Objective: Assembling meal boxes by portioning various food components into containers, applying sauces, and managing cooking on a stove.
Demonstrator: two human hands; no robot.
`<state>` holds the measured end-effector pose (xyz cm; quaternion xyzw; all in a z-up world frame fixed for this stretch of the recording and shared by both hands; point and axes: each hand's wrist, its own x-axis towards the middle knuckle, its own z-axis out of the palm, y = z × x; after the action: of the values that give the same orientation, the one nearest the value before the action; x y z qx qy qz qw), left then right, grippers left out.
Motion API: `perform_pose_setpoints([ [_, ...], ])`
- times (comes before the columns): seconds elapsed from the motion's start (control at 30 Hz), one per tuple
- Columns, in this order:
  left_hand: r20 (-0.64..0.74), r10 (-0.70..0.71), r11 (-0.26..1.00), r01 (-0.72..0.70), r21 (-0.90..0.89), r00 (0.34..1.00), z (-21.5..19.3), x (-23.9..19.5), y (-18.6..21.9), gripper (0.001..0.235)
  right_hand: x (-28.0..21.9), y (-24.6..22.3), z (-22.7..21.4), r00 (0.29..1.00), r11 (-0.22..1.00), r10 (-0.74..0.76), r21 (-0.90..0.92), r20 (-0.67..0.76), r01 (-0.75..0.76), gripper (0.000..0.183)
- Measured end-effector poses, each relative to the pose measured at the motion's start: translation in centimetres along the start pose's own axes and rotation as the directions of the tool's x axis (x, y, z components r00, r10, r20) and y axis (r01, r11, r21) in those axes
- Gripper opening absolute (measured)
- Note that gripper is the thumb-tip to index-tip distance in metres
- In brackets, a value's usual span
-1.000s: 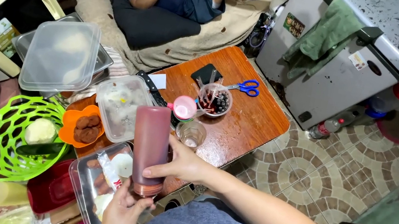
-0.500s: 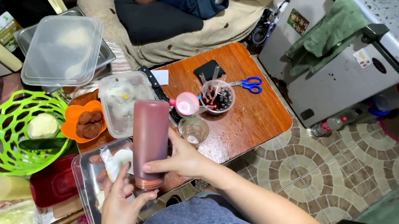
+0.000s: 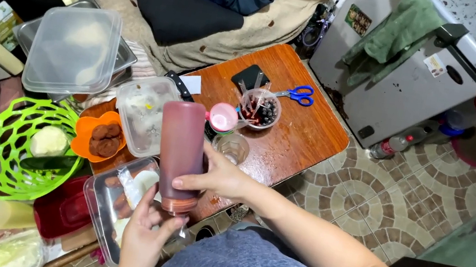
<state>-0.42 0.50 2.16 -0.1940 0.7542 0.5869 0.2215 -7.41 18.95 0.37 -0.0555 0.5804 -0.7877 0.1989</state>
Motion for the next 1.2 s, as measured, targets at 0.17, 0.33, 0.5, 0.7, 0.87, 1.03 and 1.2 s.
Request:
perform_pose_setpoints([
  [0.17, 0.041, 0.284, 0.954, -0.278, -0.109, 0.958, 0.9, 5.1, -6.3, 0.079, 1.0, 2.0, -3.4, 0.996, 0.955, -0.051, -0.294, -0.075, 0.026, 0.071],
  [0.33, 0.035, 0.357, 0.895, -0.331, -0.299, 0.933, 0.5, 5.5, -8.0, 0.088, 1.0, 0.8, -1.5, 0.984, 0.954, 0.037, -0.288, -0.174, -0.087, 0.071],
  [0.5, 0.068, 0.428, 0.848, -0.375, -0.375, 0.901, 0.4, 4.8, -5.5, 0.095, -0.1, -1.3, 0.0, 0.980, 0.990, -0.090, -0.120, -0.179, 0.069, 0.079],
  [0.7, 0.088, 0.491, 0.836, -0.441, -0.326, 0.867, 0.2, 5.0, -4.9, 0.099, 0.3, -0.5, -0.6, 0.980, 0.988, -0.125, -0.106, -0.156, 0.109, 0.072],
  [0.87, 0.108, 0.475, 0.838, -0.411, -0.357, 0.873, 0.4, 5.6, -5.9, 0.096, -0.2, -1.6, 0.2, 0.988, 0.994, -0.055, -0.106, -0.146, 0.040, 0.076],
  [1.03, 0.106, 0.482, 0.812, -0.399, -0.426, 0.870, 0.7, 6.0, -6.4, 0.095, 0.8, 0.7, -0.4, 0.985, 0.998, -0.053, 0.024, -0.166, 0.058, 0.073],
  [1.2, 0.142, 0.496, 0.800, -0.387, -0.459, 0.857, 0.6, 5.9, -6.5, 0.094, 1.0, 1.0, 0.4, 0.975, 0.996, -0.045, 0.069, -0.216, 0.061, 0.069],
])
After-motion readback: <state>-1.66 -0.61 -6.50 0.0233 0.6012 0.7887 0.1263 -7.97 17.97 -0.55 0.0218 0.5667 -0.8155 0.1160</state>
